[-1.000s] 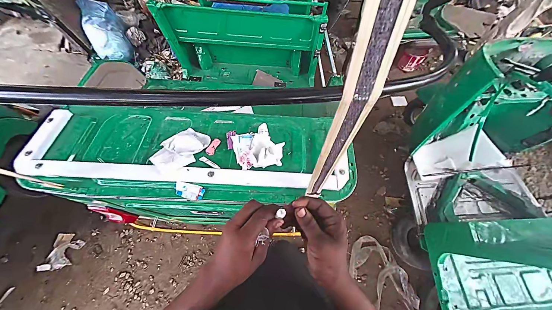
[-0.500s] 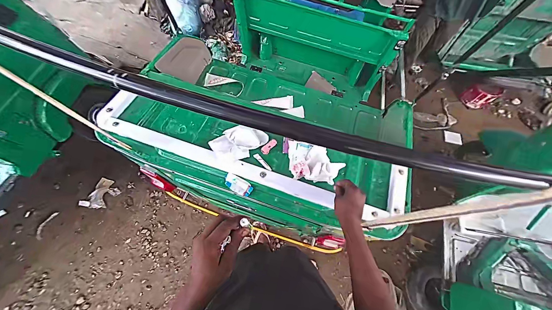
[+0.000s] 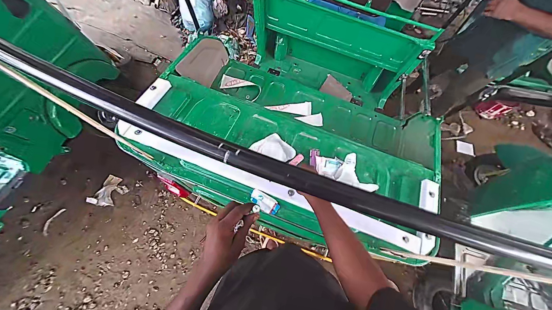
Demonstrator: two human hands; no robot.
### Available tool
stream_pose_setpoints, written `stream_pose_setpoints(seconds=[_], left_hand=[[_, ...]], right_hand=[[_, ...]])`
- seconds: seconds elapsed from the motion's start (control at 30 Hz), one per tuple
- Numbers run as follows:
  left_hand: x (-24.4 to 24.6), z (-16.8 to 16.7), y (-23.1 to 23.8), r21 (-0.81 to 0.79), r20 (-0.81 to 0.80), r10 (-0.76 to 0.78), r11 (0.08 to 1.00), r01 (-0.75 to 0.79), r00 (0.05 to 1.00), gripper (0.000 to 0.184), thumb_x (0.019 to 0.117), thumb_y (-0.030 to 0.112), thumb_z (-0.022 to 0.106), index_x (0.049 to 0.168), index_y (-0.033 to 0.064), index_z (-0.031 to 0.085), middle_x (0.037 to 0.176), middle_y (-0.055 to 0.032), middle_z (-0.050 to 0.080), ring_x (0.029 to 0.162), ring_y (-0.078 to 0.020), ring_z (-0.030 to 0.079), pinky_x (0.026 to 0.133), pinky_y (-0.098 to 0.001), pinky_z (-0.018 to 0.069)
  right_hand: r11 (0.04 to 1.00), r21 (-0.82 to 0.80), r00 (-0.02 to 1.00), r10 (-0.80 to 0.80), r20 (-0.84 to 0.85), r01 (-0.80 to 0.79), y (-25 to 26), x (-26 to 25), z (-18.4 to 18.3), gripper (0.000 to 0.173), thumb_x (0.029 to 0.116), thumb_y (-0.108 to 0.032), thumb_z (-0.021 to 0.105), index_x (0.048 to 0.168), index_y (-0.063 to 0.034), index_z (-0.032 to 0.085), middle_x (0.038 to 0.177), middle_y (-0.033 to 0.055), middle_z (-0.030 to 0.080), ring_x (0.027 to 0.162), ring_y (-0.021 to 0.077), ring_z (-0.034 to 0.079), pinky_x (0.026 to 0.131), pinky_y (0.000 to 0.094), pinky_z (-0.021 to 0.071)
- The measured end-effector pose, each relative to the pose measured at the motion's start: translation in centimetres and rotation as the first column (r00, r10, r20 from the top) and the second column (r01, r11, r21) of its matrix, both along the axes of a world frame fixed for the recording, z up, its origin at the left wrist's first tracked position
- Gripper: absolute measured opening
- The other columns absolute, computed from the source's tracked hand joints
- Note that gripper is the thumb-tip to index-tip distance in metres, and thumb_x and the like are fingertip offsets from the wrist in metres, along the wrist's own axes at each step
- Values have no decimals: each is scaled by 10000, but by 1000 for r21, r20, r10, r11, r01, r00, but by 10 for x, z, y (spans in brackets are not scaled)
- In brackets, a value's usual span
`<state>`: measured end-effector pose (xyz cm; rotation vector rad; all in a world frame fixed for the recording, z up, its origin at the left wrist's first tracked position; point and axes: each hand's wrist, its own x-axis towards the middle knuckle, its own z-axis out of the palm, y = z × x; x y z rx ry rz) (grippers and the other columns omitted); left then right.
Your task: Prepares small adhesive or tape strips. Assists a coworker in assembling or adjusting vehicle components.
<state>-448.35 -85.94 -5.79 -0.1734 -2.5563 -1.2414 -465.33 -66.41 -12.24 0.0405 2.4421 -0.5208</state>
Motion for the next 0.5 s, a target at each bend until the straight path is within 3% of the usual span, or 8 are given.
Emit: stream_pose_setpoints(seconds=[0.1, 0.2, 0.33, 0.4, 0.47, 0.5], left_hand=[[-16, -1, -3, 23, -21, -14, 1000, 14, 1000, 241, 994, 233, 629, 1043, 39, 763, 895, -43, 694, 811, -34, 643, 774, -170, 537], [-29, -2, -2, 37, -49, -19, 999, 21, 999, 242, 996, 233, 623, 1022, 36, 761, 899, -44, 699, 822, -26, 650, 784, -158, 536], [-41, -6, 9, 71, -61, -56, 996, 60, 997, 242, 997, 223, 618, 1001, 25, 757, 906, -55, 713, 857, -34, 666, 818, -168, 544], [-45, -8, 18, 101, -60, -93, 990, 99, 994, 228, 992, 214, 623, 1001, 30, 759, 895, -43, 706, 851, -33, 660, 815, -176, 546], [-51, -7, 31, 147, -63, -152, 976, 160, 986, 220, 988, 196, 617, 1006, 30, 761, 895, -37, 704, 855, -30, 661, 818, -185, 554], [-53, -6, 38, 171, -68, -183, 966, 192, 981, 221, 994, 197, 614, 1006, 32, 760, 894, -28, 703, 857, -24, 656, 817, -184, 552]], right_hand=[[996, 64, 998, 55, 10, -56, -6, -2, 2, 350, 943, -286, 691, 1162, -13, 694, 1218, 238, 679, 1156, 431, 646, 907, 656, 515], [995, -21, 995, 93, -45, -94, 10, 4, 8, 336, 987, -299, 637, 1159, -12, 668, 1169, 243, 682, 1130, 431, 650, 904, 649, 517], [988, -152, 987, -13, -158, -11, 52, 47, 28, 397, 1058, -321, 525, 1356, -74, 615, 1103, 214, 717, 1064, 399, 686, 959, 604, 516], [966, -257, 953, -109, -281, 35, 73, 75, 37, 423, 1042, -329, 538, 1392, -95, 585, 942, 160, 719, 881, 337, 699, 860, 548, 553], [866, -487, 902, -298, -314, 116, 92, 101, 49, 305, 1012, -304, 587, 1230, -105, 667, 800, 45, 665, 683, 163, 617, 683, 368, 540], [752, -637, 880, -405, -249, 166, 99, 114, 54, 227, 1006, -260, 608, 1134, -98, 702, 754, -9, 642, 614, 88, 586, 600, 284, 527]])
